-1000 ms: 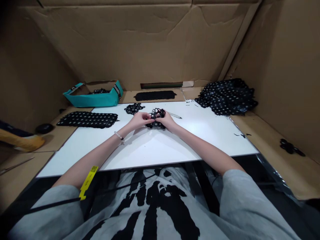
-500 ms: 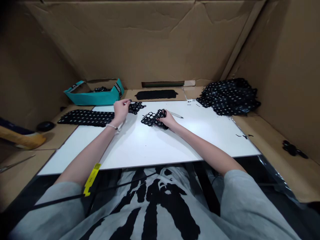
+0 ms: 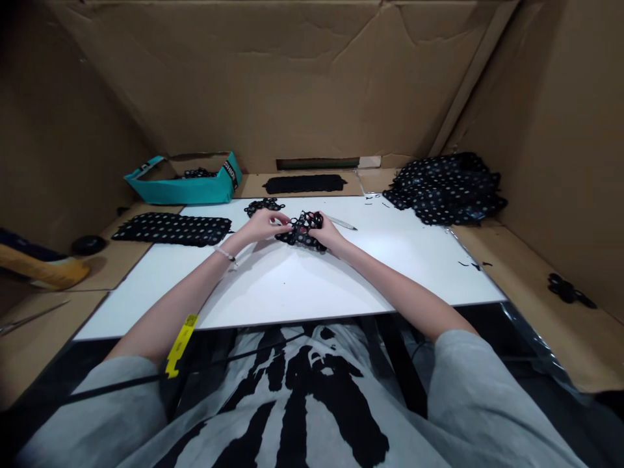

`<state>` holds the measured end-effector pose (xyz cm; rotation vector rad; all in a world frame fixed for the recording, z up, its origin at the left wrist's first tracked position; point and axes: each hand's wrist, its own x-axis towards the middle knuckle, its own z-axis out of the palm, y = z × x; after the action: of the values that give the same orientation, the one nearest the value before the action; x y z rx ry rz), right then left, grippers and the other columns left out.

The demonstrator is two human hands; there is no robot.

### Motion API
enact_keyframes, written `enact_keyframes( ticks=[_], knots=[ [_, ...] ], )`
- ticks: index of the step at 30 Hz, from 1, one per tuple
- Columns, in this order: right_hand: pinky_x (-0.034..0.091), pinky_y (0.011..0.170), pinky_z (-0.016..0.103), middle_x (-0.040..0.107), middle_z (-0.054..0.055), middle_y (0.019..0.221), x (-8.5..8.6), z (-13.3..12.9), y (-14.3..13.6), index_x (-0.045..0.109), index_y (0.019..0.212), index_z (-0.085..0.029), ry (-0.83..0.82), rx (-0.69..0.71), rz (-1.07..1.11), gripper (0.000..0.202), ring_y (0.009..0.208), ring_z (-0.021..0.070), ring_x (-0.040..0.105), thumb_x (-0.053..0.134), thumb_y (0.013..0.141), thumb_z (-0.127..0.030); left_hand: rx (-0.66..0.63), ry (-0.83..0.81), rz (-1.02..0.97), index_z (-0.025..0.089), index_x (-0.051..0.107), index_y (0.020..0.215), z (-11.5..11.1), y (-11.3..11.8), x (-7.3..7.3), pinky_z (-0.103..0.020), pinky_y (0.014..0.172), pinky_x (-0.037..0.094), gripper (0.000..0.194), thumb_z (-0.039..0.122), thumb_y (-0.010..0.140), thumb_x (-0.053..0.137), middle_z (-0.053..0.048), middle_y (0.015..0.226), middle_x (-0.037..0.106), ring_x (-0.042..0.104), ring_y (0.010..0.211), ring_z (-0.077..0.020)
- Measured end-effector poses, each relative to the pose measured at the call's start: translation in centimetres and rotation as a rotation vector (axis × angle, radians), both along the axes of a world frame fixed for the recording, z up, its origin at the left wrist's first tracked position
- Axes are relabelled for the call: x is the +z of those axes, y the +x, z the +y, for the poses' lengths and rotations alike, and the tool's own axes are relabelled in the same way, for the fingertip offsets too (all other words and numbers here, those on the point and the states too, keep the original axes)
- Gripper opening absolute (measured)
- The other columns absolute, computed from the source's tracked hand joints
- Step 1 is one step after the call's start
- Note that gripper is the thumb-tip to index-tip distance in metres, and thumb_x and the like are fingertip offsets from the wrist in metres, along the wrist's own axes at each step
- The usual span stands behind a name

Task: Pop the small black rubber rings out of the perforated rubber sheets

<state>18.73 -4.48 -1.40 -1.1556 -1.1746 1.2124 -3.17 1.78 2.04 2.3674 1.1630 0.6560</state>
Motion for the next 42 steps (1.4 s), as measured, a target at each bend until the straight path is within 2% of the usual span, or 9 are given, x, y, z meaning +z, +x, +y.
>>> enact_keyframes(
  ticks=[3,11,17,21,25,30,33,38,42],
  knots=[
    [0.049,0.106,0.046,0.067,-0.001,0.097,0.2,-0.1,0.0,0.054,0.099,-0.026,0.07,-0.001,-0.01,0.047,0.103,0.0246,0.064,0.064,0.054,-0.017,-0.05,-0.111,-0.082,0.018,0.082,0.088,-1.2,1.3,-0.4,-0.033,0.079,0.05,0.036,0.051,0.075,0.073,-0.009,0.094,0.079,0.069,0.086,-0.0249],
    [0.043,0.109,0.042,0.066,-0.001,0.109,0.3,-0.1,0.2,0.055,0.103,-0.026,0.131,-0.023,-0.001,0.049,0.11,0.0233,0.061,0.064,0.056,-0.019,0.06,-0.241,-0.216,0.015,0.078,0.078,-2.5,2.2,-0.3,-0.03,0.066,0.043,0.043,0.058,0.072,0.075,-0.006,0.077,0.075,0.063,0.072,-0.0206],
    [0.044,0.106,0.04,0.066,0.0,0.105,1.0,-0.7,-0.3,0.056,0.1,-0.025,0.15,-0.021,-0.035,0.046,0.107,0.0226,0.06,0.064,0.055,-0.022,0.125,-0.325,-0.352,0.016,0.079,0.08,-1.8,2.1,-1.5,-0.032,0.071,0.046,0.038,0.052,0.066,0.079,-0.008,0.081,0.077,0.065,0.076,-0.0217],
    [0.051,0.089,0.039,0.063,-0.002,0.093,0.4,-0.7,-0.6,0.05,0.097,-0.027,0.085,0.024,-0.01,0.044,0.092,0.0219,0.061,0.064,0.056,-0.026,0.185,-0.379,-0.384,0.016,0.078,0.073,-0.5,1.2,-1.6,-0.033,0.073,0.047,0.029,0.043,0.063,0.078,-0.008,0.078,0.077,0.064,0.074,-0.022],
    [0.052,0.08,0.036,0.062,-0.004,0.085,-0.2,-0.4,-0.5,0.048,0.094,-0.028,0.042,0.031,-0.033,0.042,0.085,0.0213,0.06,0.062,0.054,-0.024,0.429,-0.121,-0.461,0.017,0.079,0.081,1.3,-1.2,-0.8,-0.036,0.083,0.049,0.025,0.039,0.074,0.07,-0.009,0.088,0.077,0.066,0.086,-0.0254],
    [0.052,0.082,0.037,0.063,-0.003,0.087,-0.1,-0.2,-0.2,0.049,0.097,-0.028,0.01,0.025,-0.002,0.046,0.089,0.0227,0.06,0.059,0.053,-0.022,0.604,0.285,-0.136,0.021,0.082,0.095,1.6,-3.2,-0.4,-0.051,0.106,0.036,0.025,0.035,0.087,0.063,-0.015,0.123,0.069,0.046,0.123,-0.0383],
    [0.051,0.083,0.038,0.063,-0.003,0.087,0.1,-0.2,-0.3,0.049,0.096,-0.028,0.018,0.021,0.017,0.045,0.09,0.0232,0.06,0.06,0.052,-0.022,0.48,0.325,-0.016,0.025,0.081,0.107,0.6,-2.2,-0.2,-0.055,0.105,0.031,0.029,0.037,0.09,0.061,-0.014,0.133,0.064,0.04,0.127,-0.0408],
    [0.051,0.088,0.038,0.062,-0.003,0.088,0.3,-0.3,-0.4,0.053,0.094,-0.027,0.031,0.009,-0.012,0.043,0.09,0.0221,0.058,0.063,0.052,-0.022,0.03,0.001,0.077,0.027,0.083,0.1,-0.6,0.2,-0.4,-0.048,0.106,0.032,0.039,0.057,0.085,0.063,-0.009,0.11,0.077,0.05,0.113,-0.0349],
    [0.052,0.091,0.038,0.063,-0.003,0.089,0.8,-0.5,-0.4,0.054,0.092,-0.026,0.009,0.006,0.07,0.044,0.093,0.0215,0.06,0.071,0.051,-0.02,-0.14,-0.159,0.022,0.024,0.081,0.11,-0.9,0.7,-1.0,-0.038,0.099,0.041,0.049,0.06,0.083,0.062,-0.008,0.109,0.078,0.061,0.104,-0.0296]
  ],
)
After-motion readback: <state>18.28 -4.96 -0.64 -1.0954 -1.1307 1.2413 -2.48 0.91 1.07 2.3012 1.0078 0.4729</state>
